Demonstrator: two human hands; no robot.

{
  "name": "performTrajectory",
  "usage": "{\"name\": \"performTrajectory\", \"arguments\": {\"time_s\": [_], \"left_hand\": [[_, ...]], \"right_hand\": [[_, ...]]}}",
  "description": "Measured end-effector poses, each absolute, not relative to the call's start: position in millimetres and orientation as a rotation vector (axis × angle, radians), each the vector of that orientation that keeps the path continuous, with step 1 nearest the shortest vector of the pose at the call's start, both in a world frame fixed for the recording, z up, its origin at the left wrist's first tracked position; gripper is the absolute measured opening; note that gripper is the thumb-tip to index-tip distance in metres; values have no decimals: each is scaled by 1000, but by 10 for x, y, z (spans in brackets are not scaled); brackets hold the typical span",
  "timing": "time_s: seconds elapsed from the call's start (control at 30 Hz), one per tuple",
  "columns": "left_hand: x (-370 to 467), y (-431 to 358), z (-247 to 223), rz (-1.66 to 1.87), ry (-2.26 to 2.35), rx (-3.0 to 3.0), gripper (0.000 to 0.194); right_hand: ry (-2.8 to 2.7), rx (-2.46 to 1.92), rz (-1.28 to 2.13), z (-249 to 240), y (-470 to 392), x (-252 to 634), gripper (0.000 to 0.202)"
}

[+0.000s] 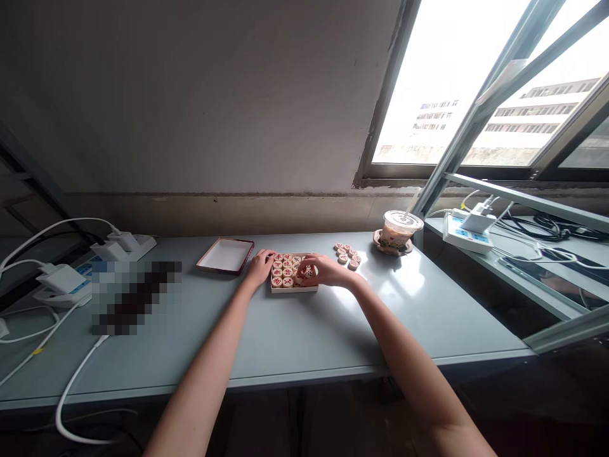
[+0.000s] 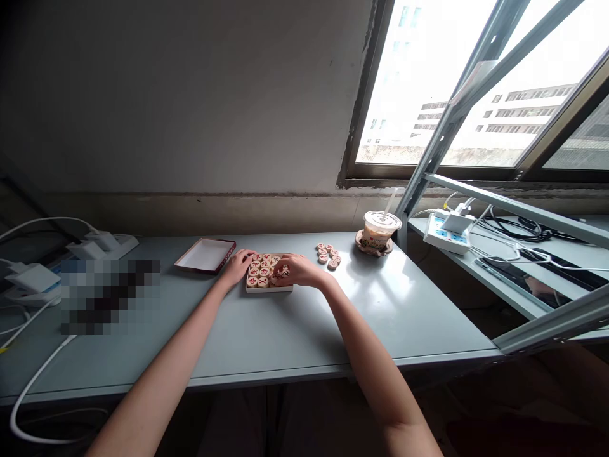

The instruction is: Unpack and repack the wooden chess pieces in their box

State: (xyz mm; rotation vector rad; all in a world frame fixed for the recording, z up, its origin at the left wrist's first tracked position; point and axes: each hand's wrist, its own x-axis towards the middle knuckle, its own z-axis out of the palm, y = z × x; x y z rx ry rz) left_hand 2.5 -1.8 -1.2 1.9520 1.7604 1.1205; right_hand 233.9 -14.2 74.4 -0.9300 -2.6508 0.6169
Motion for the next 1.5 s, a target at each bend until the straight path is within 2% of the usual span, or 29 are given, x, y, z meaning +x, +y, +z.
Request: {"name": "performTrajectory", "arguments": {"time_s": [0.33,0.43,0.57,0.63,0.7,0.8,0.97,1.2,1.27,1.33,1.43,1.5], "left_hand": [[-5,11,-49,1147,1713,1939,22],[-5,0,-29,1168,1711,1925,22],[4,-19,-5,1179,1706,1930,21],[7,-25,4,1185,1705,1942,21],[9,-26,9,1185,1702,1953,22],[11,-19,5,1177,1702,1958,22],[6,11,-42,1178,1706,1953,20],[-8,30,-86,1167,1727,1945,21],[-4,23,-75,1155,1733,1942,21],[1,12,-58,1143,1738,1949,21],[7,-7,-32,1138,1732,1965,21],[9,-18,-20,1133,1732,1965,21]], "right_hand": [[-2499,-1656,237,694,198,3183,26],[-2447,-1535,217,677,182,3052,37],[-2516,-1117,111,610,98,2456,36],[-2590,-1058,1,546,85,2164,38],[-2627,-1050,-87,487,102,1970,30],[-2564,-1082,-147,452,147,1879,21],[-2408,-1230,-182,502,215,2108,27],[-2220,-1798,-200,407,403,2701,27],[-2215,-1742,-168,429,394,2705,34],[-2322,-1497,-54,493,324,2593,37],[-2563,-1073,128,581,146,2311,31],[-2650,-958,129,582,32,2142,28]]}}
